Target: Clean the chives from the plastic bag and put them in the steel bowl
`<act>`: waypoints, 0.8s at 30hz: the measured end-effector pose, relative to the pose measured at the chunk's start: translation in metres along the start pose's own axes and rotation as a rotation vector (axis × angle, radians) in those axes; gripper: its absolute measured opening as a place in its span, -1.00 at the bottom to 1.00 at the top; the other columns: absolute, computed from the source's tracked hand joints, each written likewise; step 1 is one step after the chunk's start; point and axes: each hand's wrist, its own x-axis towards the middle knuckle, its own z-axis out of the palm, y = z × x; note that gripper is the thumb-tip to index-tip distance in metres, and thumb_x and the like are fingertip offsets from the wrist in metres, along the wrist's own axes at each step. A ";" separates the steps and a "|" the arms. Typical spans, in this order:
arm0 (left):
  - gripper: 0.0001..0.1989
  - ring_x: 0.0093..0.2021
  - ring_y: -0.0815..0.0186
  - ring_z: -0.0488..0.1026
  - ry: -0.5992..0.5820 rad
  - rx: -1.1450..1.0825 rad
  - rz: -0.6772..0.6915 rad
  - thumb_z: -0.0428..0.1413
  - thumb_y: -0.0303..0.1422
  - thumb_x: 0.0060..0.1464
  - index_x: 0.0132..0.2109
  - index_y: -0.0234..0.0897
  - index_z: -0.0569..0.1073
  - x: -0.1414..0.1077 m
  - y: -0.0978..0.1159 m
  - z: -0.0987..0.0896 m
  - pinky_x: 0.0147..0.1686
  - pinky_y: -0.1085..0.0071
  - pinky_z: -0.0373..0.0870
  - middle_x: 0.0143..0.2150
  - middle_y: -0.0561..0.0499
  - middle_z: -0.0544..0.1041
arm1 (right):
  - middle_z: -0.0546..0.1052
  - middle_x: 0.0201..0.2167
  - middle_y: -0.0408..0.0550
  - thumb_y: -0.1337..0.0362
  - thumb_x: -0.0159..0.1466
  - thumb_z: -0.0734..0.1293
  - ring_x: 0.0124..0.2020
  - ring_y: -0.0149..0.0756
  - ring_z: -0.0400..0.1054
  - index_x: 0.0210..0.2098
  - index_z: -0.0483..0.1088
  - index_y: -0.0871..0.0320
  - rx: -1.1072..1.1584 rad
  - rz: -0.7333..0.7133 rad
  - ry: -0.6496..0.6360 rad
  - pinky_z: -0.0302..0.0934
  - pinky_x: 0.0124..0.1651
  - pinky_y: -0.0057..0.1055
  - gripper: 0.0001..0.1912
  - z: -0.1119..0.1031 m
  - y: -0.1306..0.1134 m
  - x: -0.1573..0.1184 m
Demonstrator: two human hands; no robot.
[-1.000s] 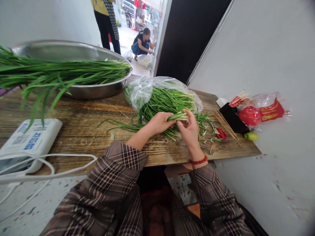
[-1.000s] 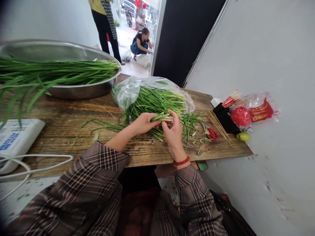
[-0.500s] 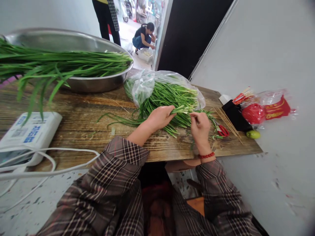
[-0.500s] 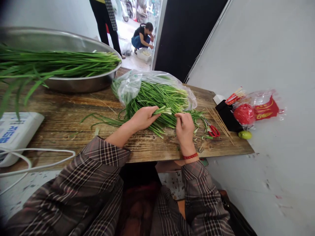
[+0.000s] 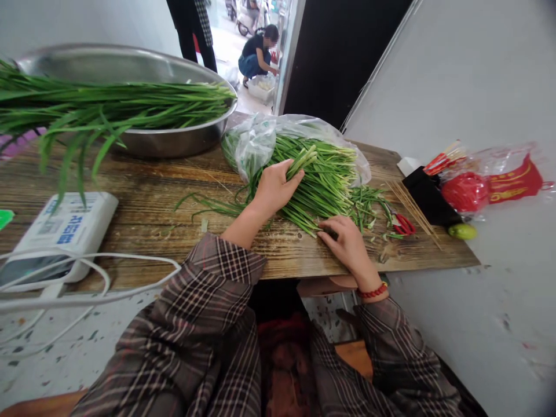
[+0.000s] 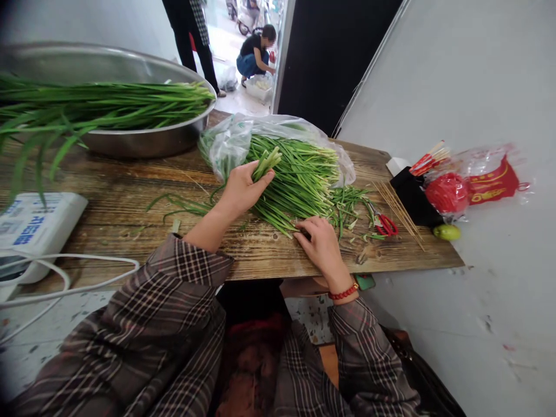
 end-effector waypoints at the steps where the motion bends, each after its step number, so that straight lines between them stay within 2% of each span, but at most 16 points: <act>1: -0.76 -0.36 0.35 0.34 -0.003 0.003 0.005 0.02 -0.27 0.19 -0.34 -0.35 0.41 0.000 0.000 0.000 -0.29 0.43 0.24 -0.41 0.02 0.44 | 0.53 -0.24 0.01 0.18 0.28 0.30 -0.15 -0.14 0.36 -0.24 0.49 0.07 0.005 0.009 0.004 0.22 -0.02 -0.14 -0.84 0.002 -0.001 0.000; 6: -0.77 -0.38 0.37 0.36 -0.103 -0.093 0.023 0.03 -0.29 0.18 -0.38 -0.36 0.42 -0.001 0.000 0.002 -0.30 0.45 0.25 -0.44 0.04 0.45 | 0.50 -0.32 -0.06 0.19 0.30 0.26 -0.25 -0.26 0.35 -0.32 0.45 0.11 0.210 0.137 0.174 0.21 -0.15 -0.29 -0.82 -0.002 -0.002 0.005; 11: -0.75 -0.40 0.37 0.40 -0.303 -0.237 0.039 0.03 -0.30 0.15 -0.40 -0.35 0.47 -0.004 -0.001 0.007 -0.32 0.47 0.29 -0.44 0.03 0.51 | 0.46 -0.41 -0.12 0.09 0.28 0.27 -0.37 -0.33 0.30 -0.31 0.45 0.14 0.437 0.321 0.322 0.17 -0.26 -0.38 -0.75 -0.008 -0.007 0.017; 16: -0.74 -0.42 0.38 0.38 -0.492 -0.233 0.048 0.04 -0.27 0.14 -0.39 -0.35 0.48 -0.007 0.002 0.008 -0.36 0.48 0.25 -0.47 0.06 0.49 | 0.43 -0.47 -0.16 0.05 0.25 0.29 -0.40 -0.36 0.27 -0.36 0.43 0.14 0.567 0.369 0.407 0.16 -0.29 -0.42 -0.72 -0.005 -0.015 0.030; 21: -0.80 -0.39 0.38 0.33 -0.471 -0.191 0.096 0.09 -0.28 0.08 -0.35 -0.34 0.50 -0.007 0.000 0.010 -0.34 0.48 0.20 -0.45 0.10 0.45 | 0.42 -0.51 -0.18 0.03 0.21 0.31 -0.43 -0.38 0.27 -0.43 0.39 0.14 0.647 0.423 0.466 0.18 -0.32 -0.43 -0.70 -0.007 -0.025 0.044; 24: -0.80 -0.43 0.40 0.29 -0.484 -0.207 0.068 0.08 -0.30 0.08 -0.36 -0.35 0.49 -0.006 -0.001 0.012 -0.38 0.49 0.17 -0.50 0.12 0.41 | 0.44 -0.50 -0.17 0.02 0.20 0.32 -0.43 -0.38 0.30 -0.43 0.39 0.15 0.687 0.432 0.484 0.18 -0.35 -0.43 -0.70 -0.008 -0.028 0.048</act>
